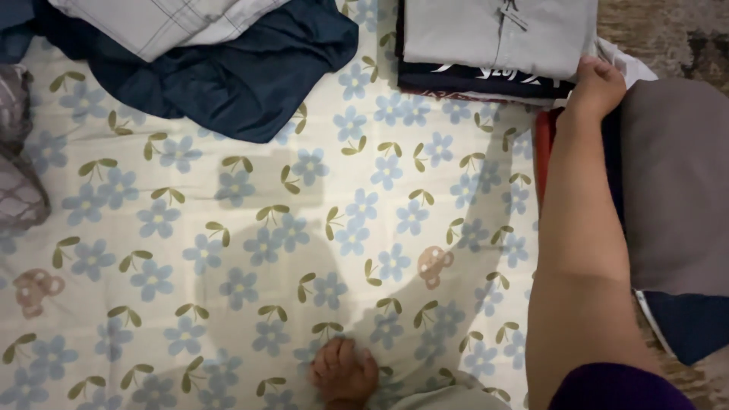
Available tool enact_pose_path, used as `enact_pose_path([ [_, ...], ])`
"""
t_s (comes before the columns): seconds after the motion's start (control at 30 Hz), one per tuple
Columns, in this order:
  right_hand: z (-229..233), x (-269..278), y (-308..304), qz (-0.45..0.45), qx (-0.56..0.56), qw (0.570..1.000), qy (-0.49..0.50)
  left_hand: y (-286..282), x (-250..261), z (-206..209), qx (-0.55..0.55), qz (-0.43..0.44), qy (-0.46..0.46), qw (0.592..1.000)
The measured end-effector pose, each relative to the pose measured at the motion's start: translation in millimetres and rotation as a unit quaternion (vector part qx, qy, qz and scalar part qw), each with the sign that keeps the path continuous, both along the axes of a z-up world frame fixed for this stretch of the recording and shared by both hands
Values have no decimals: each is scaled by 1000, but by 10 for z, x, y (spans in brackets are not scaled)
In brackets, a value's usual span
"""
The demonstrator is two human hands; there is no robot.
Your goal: Folding various items of clothing including t-shirts and towels on a surface.
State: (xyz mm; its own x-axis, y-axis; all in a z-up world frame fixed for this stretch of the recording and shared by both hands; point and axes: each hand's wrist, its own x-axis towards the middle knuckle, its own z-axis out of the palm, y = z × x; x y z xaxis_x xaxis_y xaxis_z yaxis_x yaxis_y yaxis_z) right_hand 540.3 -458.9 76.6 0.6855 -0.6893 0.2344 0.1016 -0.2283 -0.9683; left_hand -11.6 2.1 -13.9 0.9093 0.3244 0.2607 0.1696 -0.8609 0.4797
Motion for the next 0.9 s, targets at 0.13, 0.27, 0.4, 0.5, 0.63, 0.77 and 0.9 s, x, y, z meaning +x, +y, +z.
enact_pose_path([
  [0.13,223,-94,89,15,-58,998,20,-2,-25,-58,2,-2,2,1000],
  [0.27,159,55,-31,-11,-137,990,33,6,-25,-9,-1,-10,21,1000],
  [0.4,118,52,-64,-26,-184,982,22,11,-13,-18,5,-15,18,1000],
  [0.5,35,40,-80,-30,-195,980,-23,7,-21,4,9,-11,31,999],
  [0.63,-28,-42,32,-4,-103,994,-48,-14,-87,-139,12,-17,42,999],
  [0.77,-106,-43,78,68,-1,997,-34,-13,-17,-7,-3,-8,16,1000],
  [0.9,305,-109,563,-38,82,994,-55,-18,14,31,5,-2,-10,1000],
])
